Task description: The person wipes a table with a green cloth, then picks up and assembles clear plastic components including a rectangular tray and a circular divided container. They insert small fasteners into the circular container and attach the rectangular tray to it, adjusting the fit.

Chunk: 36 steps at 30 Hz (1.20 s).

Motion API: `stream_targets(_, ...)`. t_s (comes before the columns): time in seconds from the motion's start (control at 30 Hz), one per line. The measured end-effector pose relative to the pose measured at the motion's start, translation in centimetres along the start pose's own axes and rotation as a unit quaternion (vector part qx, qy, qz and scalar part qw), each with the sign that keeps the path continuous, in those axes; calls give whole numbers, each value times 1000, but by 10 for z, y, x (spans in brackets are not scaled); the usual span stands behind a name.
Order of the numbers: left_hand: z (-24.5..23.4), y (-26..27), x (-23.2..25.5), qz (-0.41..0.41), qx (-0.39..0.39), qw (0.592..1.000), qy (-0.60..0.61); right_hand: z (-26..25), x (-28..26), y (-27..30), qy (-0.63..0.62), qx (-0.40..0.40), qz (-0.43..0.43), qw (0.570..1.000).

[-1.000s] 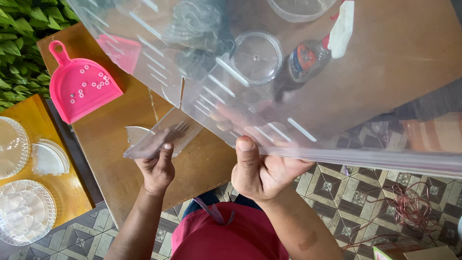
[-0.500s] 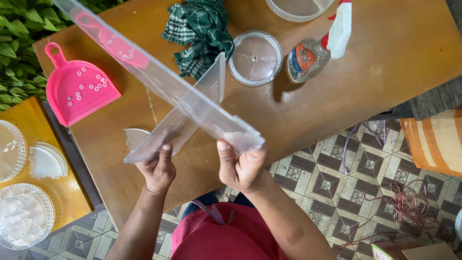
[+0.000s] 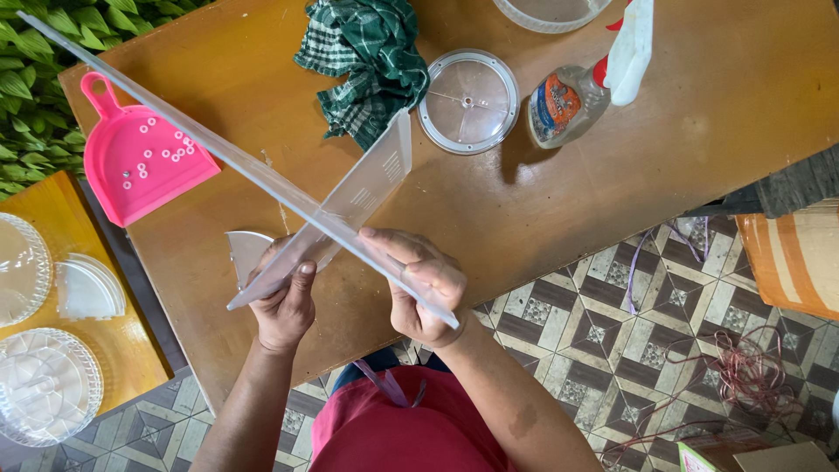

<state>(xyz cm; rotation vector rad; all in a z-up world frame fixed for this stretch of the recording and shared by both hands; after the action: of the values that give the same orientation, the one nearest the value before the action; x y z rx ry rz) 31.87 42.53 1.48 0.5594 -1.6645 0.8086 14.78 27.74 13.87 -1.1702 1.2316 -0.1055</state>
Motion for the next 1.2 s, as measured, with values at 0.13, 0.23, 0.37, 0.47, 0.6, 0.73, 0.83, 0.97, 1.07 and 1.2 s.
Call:
stream_targets(0.13, 0, -1, 2, 3, 11, 1000, -8, 3, 9, 9, 11, -37, 7, 999)
stream_targets(0.23, -1, -2, 9, 30, 13, 999, -25, 4, 23, 21, 42, -39, 22, 998)
stream_targets(0.37, 0, -7, 14, 29, 18, 998, -45, 5, 44, 43, 85, -45, 34, 995)
stream_targets(0.47, 5, -12, 23, 35, -12, 998, -57, 4, 58, 57, 88, -37, 55, 994)
stream_targets(0.6, 9, -20, 31, 49, -50, 997, -43, 0, 67, 65, 97, -29, 87, 991)
stream_targets(0.73, 7, -23, 12, -59, -64, 994, -69, 0, 68, 66, 145, -62, 98, 983)
stream_targets(0.83, 7, -20, 6, -87, -84, 991, -61, 0, 67, 67, 164, -52, 95, 981)
stream_targets(0.97, -14, -15, 34, 50, -86, 991, -89, -16, 45, 77, 219, 40, 51, 974)
stream_targets(1.07, -54, -5, 26, 34, -30, 970, -241, -10, 19, 92, 243, 30, -5, 969)
stream_targets(1.2, -122, 4, -5, -53, 63, 907, -414, 58, -1, 105, 171, -134, -73, 973)
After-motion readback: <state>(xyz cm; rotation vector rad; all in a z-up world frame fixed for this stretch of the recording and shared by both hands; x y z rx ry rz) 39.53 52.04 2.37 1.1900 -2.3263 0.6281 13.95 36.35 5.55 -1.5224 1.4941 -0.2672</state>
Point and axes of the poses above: each hand's wrist, its own y-axis away from the middle knuckle, its own z-axis out of the palm, x = y × z, the point moved 10 cm from there along -y, towards the middle knuckle
